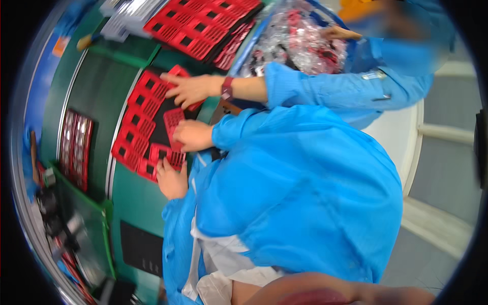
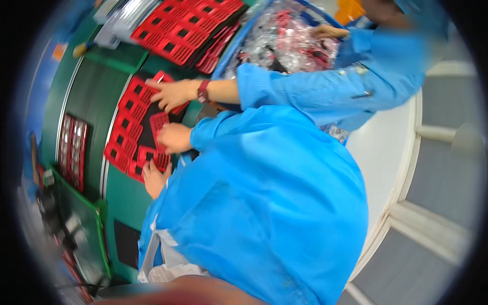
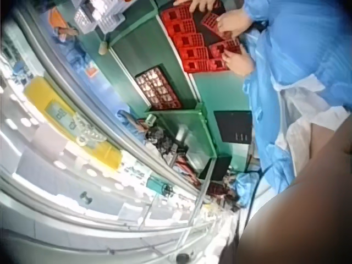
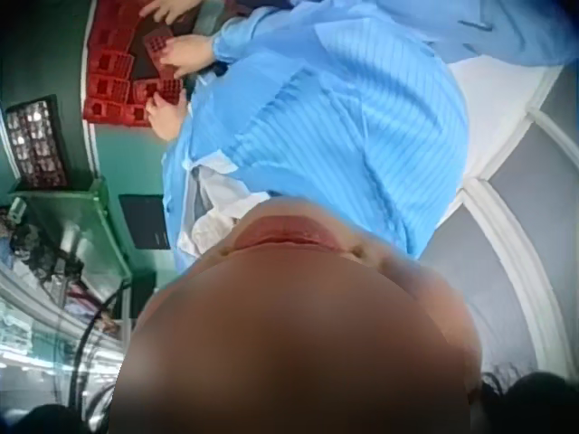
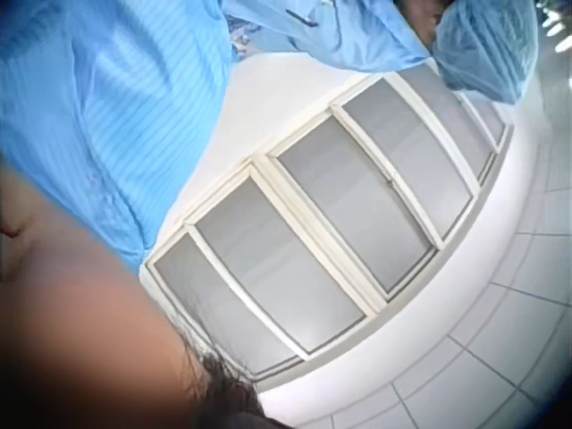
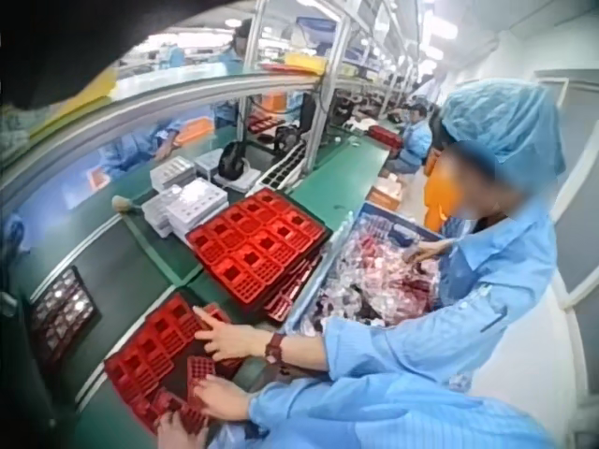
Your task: The person is assembling red plastic electronic device cases, likely for POS terminals, at a factory assembly line.
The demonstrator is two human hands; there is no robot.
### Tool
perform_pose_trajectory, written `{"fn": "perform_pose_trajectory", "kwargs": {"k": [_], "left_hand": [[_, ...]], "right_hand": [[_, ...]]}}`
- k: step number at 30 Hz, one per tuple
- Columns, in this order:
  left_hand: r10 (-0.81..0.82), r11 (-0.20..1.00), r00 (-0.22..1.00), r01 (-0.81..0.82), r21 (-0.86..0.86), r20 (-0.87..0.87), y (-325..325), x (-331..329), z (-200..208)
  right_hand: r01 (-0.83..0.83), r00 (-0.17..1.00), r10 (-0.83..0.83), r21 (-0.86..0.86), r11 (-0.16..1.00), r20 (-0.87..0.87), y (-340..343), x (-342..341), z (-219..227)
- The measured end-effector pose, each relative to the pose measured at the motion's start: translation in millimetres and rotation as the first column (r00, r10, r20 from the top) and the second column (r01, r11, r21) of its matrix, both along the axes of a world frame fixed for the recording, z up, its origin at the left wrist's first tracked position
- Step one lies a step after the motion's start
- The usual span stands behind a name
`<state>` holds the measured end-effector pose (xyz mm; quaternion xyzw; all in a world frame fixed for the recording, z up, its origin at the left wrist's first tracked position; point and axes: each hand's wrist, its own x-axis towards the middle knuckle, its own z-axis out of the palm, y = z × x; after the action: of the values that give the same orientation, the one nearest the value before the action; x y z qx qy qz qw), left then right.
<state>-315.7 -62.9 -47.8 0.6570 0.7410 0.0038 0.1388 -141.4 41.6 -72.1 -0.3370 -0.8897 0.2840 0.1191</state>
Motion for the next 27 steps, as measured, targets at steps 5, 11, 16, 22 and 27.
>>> {"fn": "perform_pose_trajectory", "kwargs": {"k": [5, 11, 16, 22, 27], "left_hand": [[-0.057, 0.979, 0.991, 0.032, 0.201, 0.122, -1, -5, 0], [-0.026, 0.971, 0.986, -0.015, 0.240, 0.165, -22, -35, -31], [-0.004, 0.974, 0.970, -0.051, 0.220, 0.242, -35, -46, -40], [-0.010, 0.972, 0.967, -0.050, 0.229, 0.253, -36, -49, -41], [-0.015, 0.970, 0.970, -0.046, 0.240, 0.243, -29, -45, -40]], "right_hand": [[0.024, 0.981, -0.036, -0.062, 0.998, -0.192, 8, 5, 18], [0.017, 0.998, -0.027, 0.197, 0.980, 0.049, -3, 5, -6], [0.019, 0.999, -0.023, 0.153, 0.988, 0.023, -5, -9, -14], [-0.011, 0.997, 0.017, 0.076, 0.997, -0.078, -17, -18, -14], [0.232, 0.961, -0.269, -0.349, 0.908, -0.061, -14, -21, -16]]}}
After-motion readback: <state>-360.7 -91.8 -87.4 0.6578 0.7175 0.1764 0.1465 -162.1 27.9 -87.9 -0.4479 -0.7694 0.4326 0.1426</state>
